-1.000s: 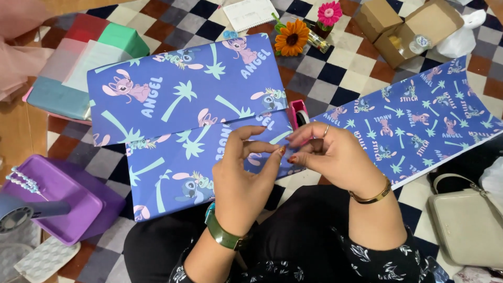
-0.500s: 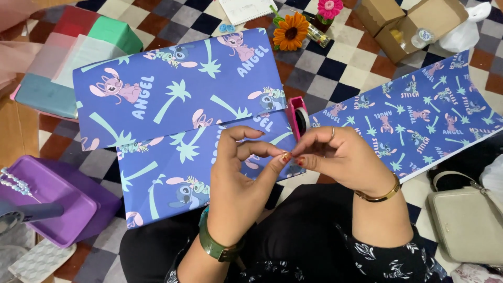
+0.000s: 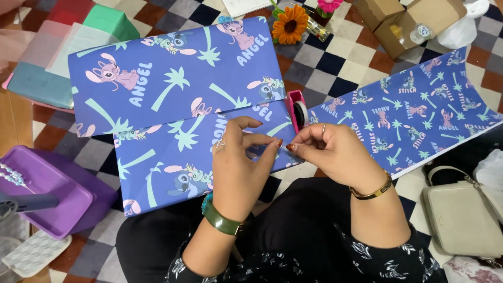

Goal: The person is wrapping a gift box with blue patterned paper, folding the edges neatly and securing them with tape.

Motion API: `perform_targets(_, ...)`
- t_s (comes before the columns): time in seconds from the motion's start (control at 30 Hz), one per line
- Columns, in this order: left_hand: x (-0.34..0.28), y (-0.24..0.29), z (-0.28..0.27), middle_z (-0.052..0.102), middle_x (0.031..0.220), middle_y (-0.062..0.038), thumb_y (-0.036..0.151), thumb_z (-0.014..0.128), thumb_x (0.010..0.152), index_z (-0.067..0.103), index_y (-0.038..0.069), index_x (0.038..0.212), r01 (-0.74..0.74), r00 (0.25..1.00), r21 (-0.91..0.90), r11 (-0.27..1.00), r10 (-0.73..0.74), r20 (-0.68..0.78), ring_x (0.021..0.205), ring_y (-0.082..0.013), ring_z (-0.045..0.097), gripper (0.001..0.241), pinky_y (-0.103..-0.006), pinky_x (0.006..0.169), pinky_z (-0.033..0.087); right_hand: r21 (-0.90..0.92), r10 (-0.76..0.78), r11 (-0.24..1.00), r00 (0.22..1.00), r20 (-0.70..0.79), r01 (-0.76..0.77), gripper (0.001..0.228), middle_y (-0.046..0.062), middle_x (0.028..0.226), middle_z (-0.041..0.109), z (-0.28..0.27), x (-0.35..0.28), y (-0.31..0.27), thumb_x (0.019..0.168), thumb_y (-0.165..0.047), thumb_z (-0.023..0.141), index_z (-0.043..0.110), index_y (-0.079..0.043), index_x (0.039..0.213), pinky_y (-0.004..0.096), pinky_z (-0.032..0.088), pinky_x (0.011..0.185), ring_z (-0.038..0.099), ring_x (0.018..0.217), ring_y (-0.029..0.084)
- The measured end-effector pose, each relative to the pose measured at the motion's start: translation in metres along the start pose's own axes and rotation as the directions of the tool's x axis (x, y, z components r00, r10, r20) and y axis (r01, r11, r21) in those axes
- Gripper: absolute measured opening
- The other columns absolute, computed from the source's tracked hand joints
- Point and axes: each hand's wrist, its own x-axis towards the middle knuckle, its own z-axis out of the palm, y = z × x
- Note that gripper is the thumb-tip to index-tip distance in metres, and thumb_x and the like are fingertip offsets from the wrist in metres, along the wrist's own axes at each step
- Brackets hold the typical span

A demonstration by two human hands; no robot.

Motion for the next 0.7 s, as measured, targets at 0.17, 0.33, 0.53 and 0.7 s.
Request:
perform_targets(0.17, -0.008, -0.004, 0.006, 0.07, 0.115, 0.009, 0.023, 0.078, 0.087, 0.049, 0.013, 0.107, 0.075, 0.997, 0.085, 0.994, -0.074, -0.013, 0.065, -0.0127, 0.069, 0.037, -0.052, 0.093, 0.036, -0.037, -0.004, 0.999, 0.999, -0.036, 0.003, 0.01, 0.002, 0.074, 0.077, 0.004, -0.001, 0.0, 0.088, -0.018, 0.077, 0.081, -0.008, 0.087, 0.024, 0.053, 0.057, 0.066, 0.064, 0.01)
perform_targets(0.33, -0.01, -0.007, 0.009, 0.071, 0.113, 0.005, 0.021, 0.081, 0.084, 0.048, 0.012, 0.109, 0.079, 0.996, 0.097, 0.992, -0.073, -0.057, 0.063, -0.0124, 0.069, 0.042, -0.0523, 0.097, 0.036, -0.106, 0.047, 0.993, 0.994, -0.095, -0.057, 0.012, 0.001, 0.07, 0.071, 0.012, -0.008, -0.009, 0.088, -0.021, 0.077, 0.081, -0.009, 0.085, 0.025, 0.05, 0.049, 0.058, 0.055, 0.011)
perform_targets(0.53, -0.012, -0.011, 0.012, 0.071, 0.113, 0.004, 0.021, 0.08, 0.086, 0.049, 0.01, 0.109, 0.041, 0.998, 0.125, 0.991, -0.034, -0.059, 0.069, -0.014, 0.07, 0.04, -0.0516, 0.093, 0.038, -0.237, 0.046, 0.967, 0.983, -0.178, -0.088, 0.017, -0.001, 0.078, 0.082, 0.02, -0.014, -0.012, 0.088, -0.028, 0.074, 0.08, -0.014, 0.094, 0.022, 0.058, 0.064, 0.075, 0.065, 0.009)
perform_targets(0.7, -0.011, -0.012, 0.013, 0.073, 0.108, 0.005, 0.023, 0.08, 0.086, 0.05, 0.01, 0.107, 0.034, 0.997, 0.17, 0.985, -0.022, -0.076, 0.07, -0.0151, 0.07, 0.038, -0.053, 0.092, 0.039, -0.184, 0.106, 0.974, 0.982, -0.156, -0.134, 0.018, 0.001, 0.081, 0.083, 0.019, -0.013, -0.013, 0.088, -0.026, 0.073, 0.08, -0.012, 0.097, 0.021, 0.058, 0.068, 0.076, 0.069, 0.009)
